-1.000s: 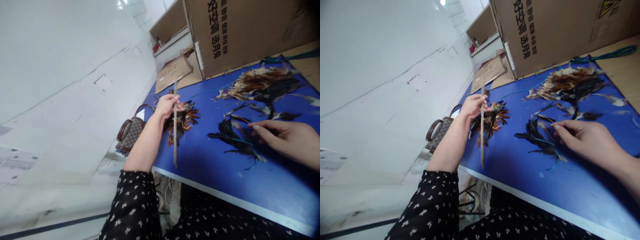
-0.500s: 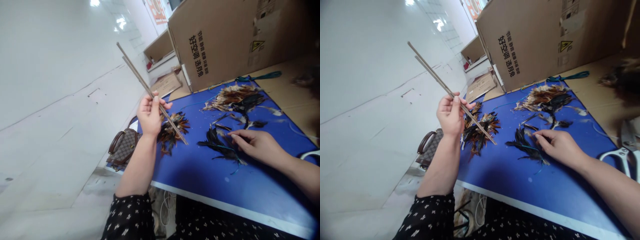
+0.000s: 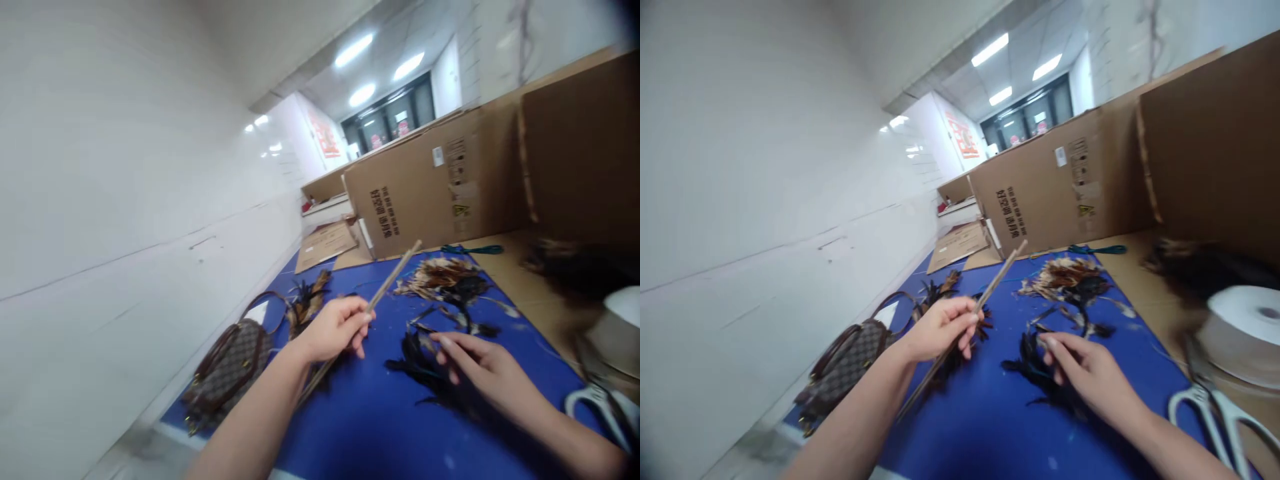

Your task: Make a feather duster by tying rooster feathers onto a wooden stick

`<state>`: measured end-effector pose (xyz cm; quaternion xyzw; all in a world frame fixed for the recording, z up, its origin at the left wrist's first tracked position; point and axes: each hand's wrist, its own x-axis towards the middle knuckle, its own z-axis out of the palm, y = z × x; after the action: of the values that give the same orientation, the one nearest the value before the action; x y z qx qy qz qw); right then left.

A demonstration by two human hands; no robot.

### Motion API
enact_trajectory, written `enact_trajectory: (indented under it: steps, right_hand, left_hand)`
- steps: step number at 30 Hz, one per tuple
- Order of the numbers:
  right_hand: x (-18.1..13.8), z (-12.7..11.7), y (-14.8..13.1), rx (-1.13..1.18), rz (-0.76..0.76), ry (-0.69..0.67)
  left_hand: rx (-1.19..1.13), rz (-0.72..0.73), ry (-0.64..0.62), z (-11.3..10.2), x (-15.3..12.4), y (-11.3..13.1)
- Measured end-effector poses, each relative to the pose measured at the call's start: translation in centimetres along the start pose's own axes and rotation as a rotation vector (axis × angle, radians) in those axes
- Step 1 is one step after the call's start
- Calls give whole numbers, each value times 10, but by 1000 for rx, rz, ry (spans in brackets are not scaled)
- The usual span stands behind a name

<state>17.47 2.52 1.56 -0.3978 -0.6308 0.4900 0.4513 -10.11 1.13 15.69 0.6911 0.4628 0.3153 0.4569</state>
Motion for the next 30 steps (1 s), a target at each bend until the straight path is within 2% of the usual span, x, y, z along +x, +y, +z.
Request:
enact_trajectory:
  steps: [4,6,9,14,19,22,24,26,28,30]
  right_hand:
    - [-17,7,-29,363,1,21]
    - [-25,8,-30,492,11,45]
    - [-39,8,-24,570,41,93]
    - [-60,13,-18,562,101,146]
    - [-72,25,-18,423,145,78]
    - [-79,9,-20,119,126,6]
    - [-86,-16,-20,-287,41,8]
    - [-98,-47,-16,-756,-24,90]
    - [-110,-77,-6,-1121,117,118]
    - [-118,-100,6,-1324,260,125]
  left_hand:
    - [-87,-165,-242,35,-12,-26]
    - [-151,-238,-334,54,-18,-41]
    - [-225,-309,-424,76,-25,-56]
    - [-325,-334,-440,100,-23,-57]
    - [-435,-297,-358,128,-10,-52]
    - [-485,-344,-291,137,-6,-56]
    - [-463,-361,-251,135,-7,-60]
    - [-401,-364,-186,127,-8,-63]
    - [-305,-357,-130,116,-9,-66]
    - [-210,-345,-101,107,-11,-68]
